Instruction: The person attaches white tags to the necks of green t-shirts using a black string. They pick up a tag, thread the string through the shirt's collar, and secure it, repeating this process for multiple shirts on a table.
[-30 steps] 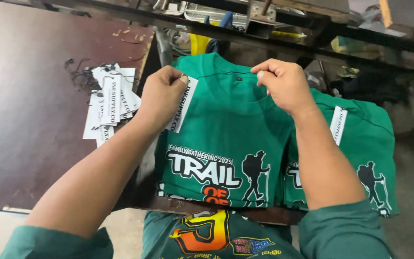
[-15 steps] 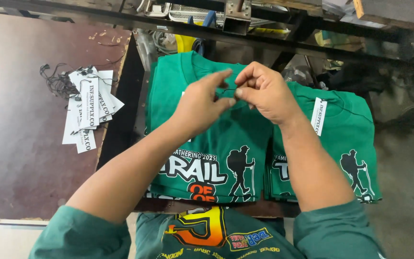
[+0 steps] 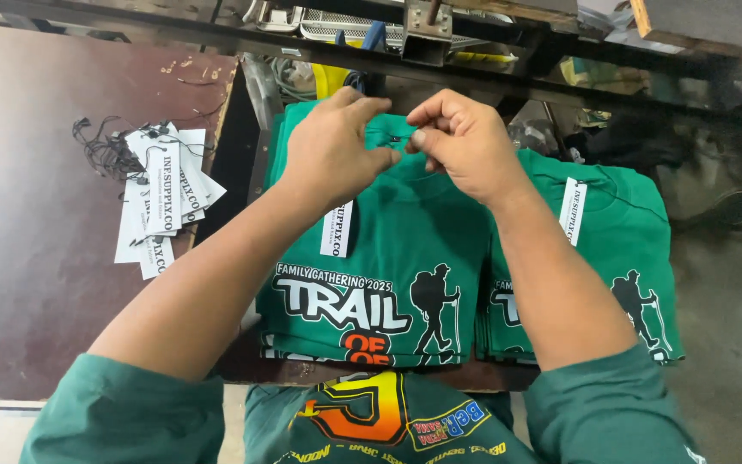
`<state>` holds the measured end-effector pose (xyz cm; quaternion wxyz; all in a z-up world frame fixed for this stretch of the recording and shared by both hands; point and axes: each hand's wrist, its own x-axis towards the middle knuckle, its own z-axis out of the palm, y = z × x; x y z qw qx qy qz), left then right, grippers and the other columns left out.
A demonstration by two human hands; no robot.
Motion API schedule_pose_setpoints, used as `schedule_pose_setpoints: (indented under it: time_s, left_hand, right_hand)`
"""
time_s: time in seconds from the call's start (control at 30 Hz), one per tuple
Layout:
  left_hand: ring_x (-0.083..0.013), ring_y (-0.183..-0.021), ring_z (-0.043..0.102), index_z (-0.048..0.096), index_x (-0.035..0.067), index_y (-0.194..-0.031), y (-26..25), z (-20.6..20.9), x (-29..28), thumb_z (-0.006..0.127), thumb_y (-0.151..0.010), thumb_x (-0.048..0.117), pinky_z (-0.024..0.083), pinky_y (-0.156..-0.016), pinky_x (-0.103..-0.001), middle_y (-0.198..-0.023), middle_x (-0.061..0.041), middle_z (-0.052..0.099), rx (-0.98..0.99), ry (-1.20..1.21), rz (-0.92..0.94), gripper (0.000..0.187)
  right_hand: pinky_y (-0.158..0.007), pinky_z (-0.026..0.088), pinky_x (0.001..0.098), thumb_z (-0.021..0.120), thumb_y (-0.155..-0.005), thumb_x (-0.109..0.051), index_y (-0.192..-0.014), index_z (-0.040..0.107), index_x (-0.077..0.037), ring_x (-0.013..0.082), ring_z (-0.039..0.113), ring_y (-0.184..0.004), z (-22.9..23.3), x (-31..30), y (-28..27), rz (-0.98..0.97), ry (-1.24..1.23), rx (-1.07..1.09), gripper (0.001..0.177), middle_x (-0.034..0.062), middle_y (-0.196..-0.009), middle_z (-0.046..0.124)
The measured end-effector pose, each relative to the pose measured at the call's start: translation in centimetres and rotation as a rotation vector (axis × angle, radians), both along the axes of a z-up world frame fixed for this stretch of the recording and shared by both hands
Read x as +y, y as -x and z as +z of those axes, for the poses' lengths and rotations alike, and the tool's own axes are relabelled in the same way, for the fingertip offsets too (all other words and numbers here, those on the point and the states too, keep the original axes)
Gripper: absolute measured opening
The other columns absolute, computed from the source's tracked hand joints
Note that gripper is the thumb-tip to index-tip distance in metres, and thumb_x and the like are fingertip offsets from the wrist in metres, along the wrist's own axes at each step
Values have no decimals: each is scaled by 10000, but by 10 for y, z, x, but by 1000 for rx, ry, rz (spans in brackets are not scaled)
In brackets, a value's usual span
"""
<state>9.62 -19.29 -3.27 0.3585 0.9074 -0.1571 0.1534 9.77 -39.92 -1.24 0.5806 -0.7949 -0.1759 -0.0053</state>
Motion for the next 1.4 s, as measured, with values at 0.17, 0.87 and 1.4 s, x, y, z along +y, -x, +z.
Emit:
schedule_pose_setpoints:
  time_s: [0.17,0.87,1.4]
  left_hand:
    - [-171,-778,592,762,163,-980,-6,6,-11,793,-806,246,446,-654,-351,-820,10,702,127,176,-176,195]
    - [-352,-876,706,716,121,-901,-49,-58,-20,688,-905,175,555,-757,-455,-801,-103,688,122,318,211,61]
    - [-228,-853,655,673,220,-831,-72,-86,-24,777,-829,284,561,-722,-376,-795,31,591,-166,-125,88,121]
  right_hand:
    - [-473,508,230,681,-886,37,-920,524,-98,120,578,-497,24,17,-1,-45,62,171,210,34,-650,587]
    - [-659,439,347,785,-850,-265,-749,682,-182,189,560,-768,-88,0,-79,-144,936,-853,167,-38,-755,542]
    - [-772,474,400,722,-949,-164,-906,625,-190,252,626,-896,-88,5,-63,-259,538,-721,109,-40,-929,591]
